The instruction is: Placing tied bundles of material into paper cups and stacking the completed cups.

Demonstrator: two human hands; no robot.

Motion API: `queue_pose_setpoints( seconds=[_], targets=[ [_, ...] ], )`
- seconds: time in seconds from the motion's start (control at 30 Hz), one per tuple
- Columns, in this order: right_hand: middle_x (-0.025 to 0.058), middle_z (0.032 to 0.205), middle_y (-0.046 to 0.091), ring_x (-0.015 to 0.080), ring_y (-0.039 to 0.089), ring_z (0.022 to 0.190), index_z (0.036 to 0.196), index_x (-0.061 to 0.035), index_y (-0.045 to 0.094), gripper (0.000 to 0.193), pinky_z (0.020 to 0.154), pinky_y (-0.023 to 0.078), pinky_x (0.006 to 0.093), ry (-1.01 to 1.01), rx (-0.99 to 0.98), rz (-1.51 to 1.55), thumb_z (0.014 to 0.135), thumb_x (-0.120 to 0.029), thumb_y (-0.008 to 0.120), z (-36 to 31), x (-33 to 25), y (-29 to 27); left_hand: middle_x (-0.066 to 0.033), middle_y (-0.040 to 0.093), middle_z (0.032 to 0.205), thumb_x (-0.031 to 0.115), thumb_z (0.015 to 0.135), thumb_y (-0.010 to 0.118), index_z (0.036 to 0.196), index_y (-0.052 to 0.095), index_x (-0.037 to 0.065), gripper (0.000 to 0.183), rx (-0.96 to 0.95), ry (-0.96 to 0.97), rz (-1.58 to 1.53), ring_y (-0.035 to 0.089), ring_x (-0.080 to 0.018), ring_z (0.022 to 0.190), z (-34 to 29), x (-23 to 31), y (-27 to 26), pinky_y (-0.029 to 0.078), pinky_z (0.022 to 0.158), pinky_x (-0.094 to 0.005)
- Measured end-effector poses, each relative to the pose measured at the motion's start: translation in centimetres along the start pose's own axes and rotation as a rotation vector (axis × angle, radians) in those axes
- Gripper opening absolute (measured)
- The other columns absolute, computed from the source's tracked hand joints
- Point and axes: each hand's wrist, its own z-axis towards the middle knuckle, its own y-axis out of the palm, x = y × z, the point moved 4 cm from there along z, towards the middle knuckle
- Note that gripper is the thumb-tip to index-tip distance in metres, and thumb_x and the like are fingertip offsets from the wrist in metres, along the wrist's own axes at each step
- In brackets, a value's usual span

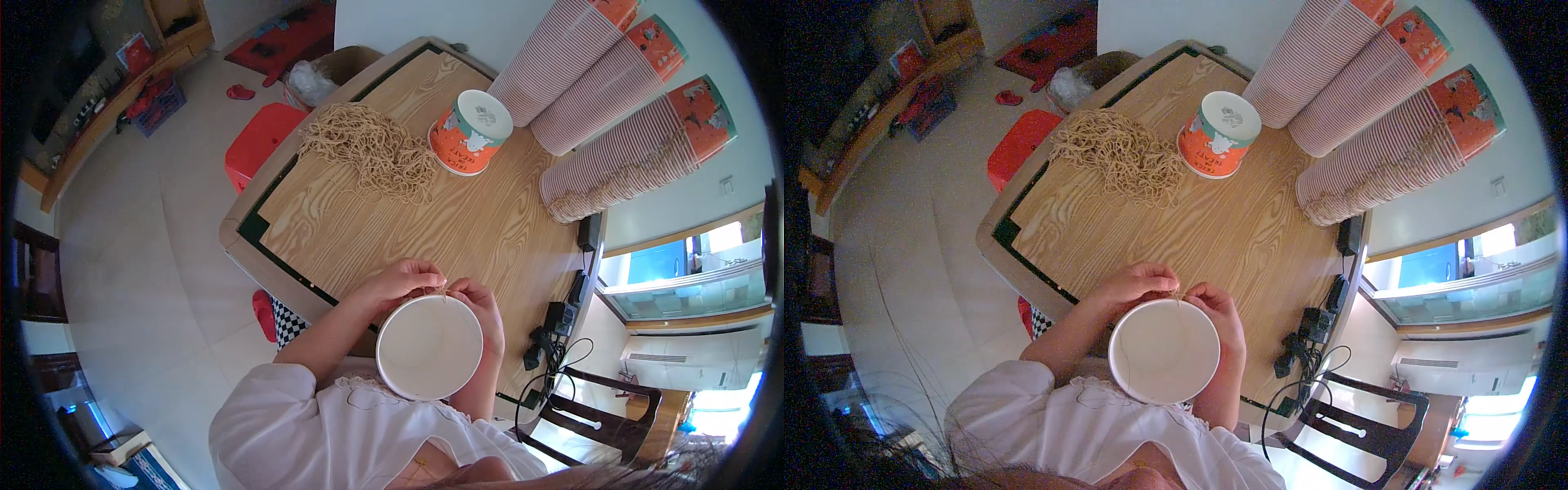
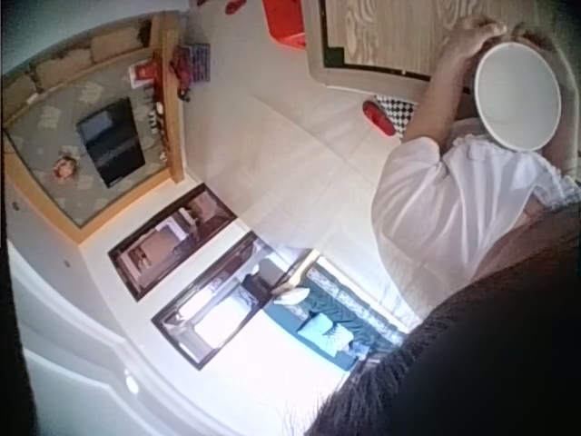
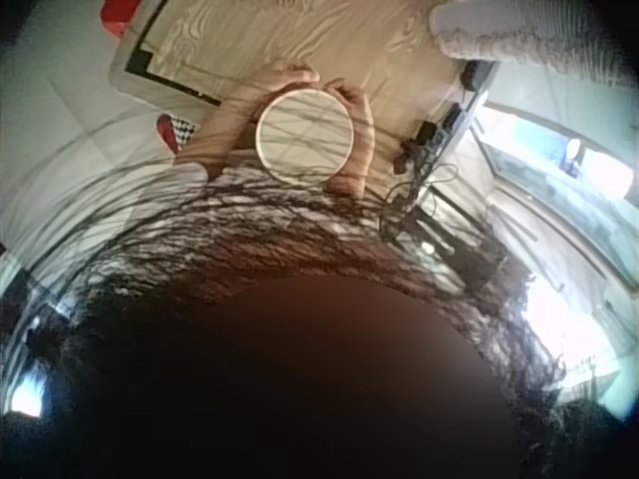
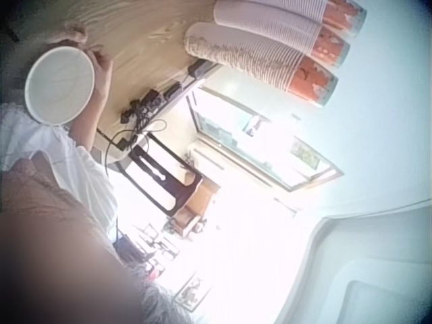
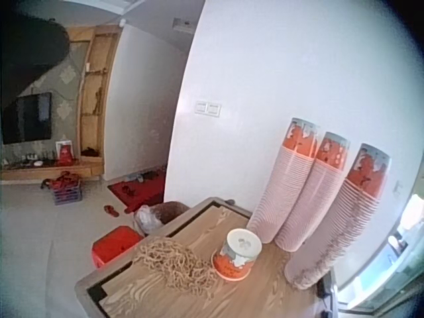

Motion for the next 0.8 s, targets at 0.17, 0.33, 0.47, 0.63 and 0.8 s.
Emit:
queue_pose_setpoints(
  seconds=[0.17,0.33,0.47,0.63,0.8],
  targets=[
    [0.0009,0.071,0.061,0.0076,0.056,0.063,0.08,-0.0018,0.059,0.007,0.054,0.044,0.0207,0.002,-0.011,0.039,0.084,-0.007,0.059,0.2,0.3,0.1,0.0001,0.058,0.079,0.018,0.083,0.059,0.093,0.058,0.006,0.016,0.04,-0.021,0.009,0.055,-0.0076,0.07,0.1,0.0,-0.2,0.044,0.063,-0.0213],
    [0.0009,0.072,0.061,0.0077,0.057,0.064,0.081,-0.0017,0.06,0.006,0.054,0.045,0.0213,-0.01,-0.012,0.012,0.084,-0.007,0.058,0.3,0.7,-0.2,0.0001,0.058,0.082,0.012,0.08,0.063,0.097,0.057,0.003,0.02,-0.023,0.141,0.069,0.056,-0.0097,0.074,-1.2,2.1,0.2,0.047,0.066,-0.0226],
    [0.001,0.072,0.062,0.0078,0.057,0.064,0.081,-0.0018,0.06,0.006,0.055,0.045,0.0213,0.014,-0.019,0.014,0.084,-0.006,0.058,0.1,0.3,0.2,-0.0015,0.058,0.08,0.008,0.078,0.065,0.097,0.057,0.001,0.022,-0.07,0.155,0.129,0.058,-0.0125,0.077,-1.3,2.0,-0.5,0.048,0.071,-0.025],
    [0.001,0.073,0.062,0.0079,0.057,0.066,0.082,-0.0017,0.06,0.005,0.056,0.045,0.0212,0.007,-0.037,-0.042,0.084,-0.007,0.058,0.4,0.6,0.1,-0.0017,0.059,0.075,0.011,0.081,0.061,0.09,0.06,0.003,0.012,-0.015,0.067,0.286,0.058,-0.0105,0.073,-0.8,1.1,-1.0,0.048,0.07,-0.0243],
    [0.001,0.074,0.061,0.0077,0.057,0.066,0.084,-0.0019,0.06,0.006,0.056,0.045,0.0213,0.002,-0.058,0.01,0.084,-0.007,0.058,0.2,0.5,0.1,-0.0012,0.059,0.074,0.018,0.084,0.059,0.082,0.06,0.004,0.014,-0.026,-0.036,0.102,0.056,-0.0084,0.068,-0.8,1.6,0.9,0.046,0.065,-0.0225]
  ],
)
